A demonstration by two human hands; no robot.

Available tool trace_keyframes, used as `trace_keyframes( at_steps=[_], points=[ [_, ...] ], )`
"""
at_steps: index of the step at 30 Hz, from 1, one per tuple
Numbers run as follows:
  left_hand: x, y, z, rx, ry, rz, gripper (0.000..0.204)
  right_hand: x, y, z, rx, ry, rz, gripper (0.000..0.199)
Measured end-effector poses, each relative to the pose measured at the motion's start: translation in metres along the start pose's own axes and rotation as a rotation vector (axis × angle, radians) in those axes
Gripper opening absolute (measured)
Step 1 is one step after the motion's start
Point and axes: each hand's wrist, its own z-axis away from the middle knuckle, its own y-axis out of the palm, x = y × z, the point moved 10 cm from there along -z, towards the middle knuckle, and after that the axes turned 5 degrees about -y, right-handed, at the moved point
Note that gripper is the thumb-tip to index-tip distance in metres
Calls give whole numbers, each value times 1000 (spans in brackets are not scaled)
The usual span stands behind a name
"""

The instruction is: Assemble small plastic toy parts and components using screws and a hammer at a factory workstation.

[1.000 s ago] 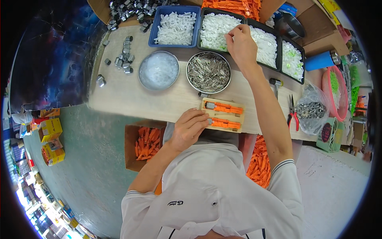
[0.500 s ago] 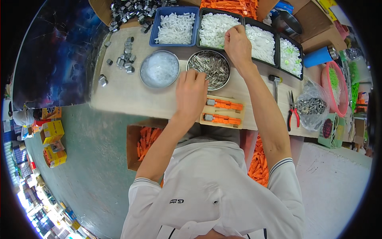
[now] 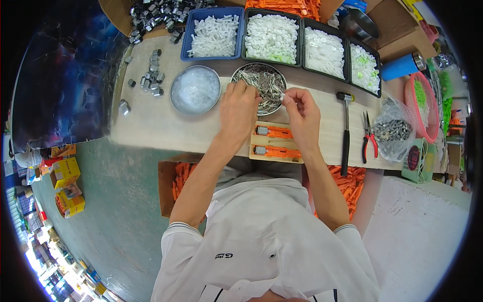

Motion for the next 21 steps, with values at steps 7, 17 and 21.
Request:
trace_keyframes(
  at_steps=[7, 17, 21],
  points=[
    [2, -11, 24, 30, -309, 568, 9, -15, 14, 26, -30, 255, -326, 9],
    [-8, 1, 66, 43, -467, 935, 11, -6, 12, 52, -53, 292, -471, 8],
    [-8, 1, 69, 43, -498, 905, 10, -5, 11, 55, -50, 283, -460, 8]
  ],
)
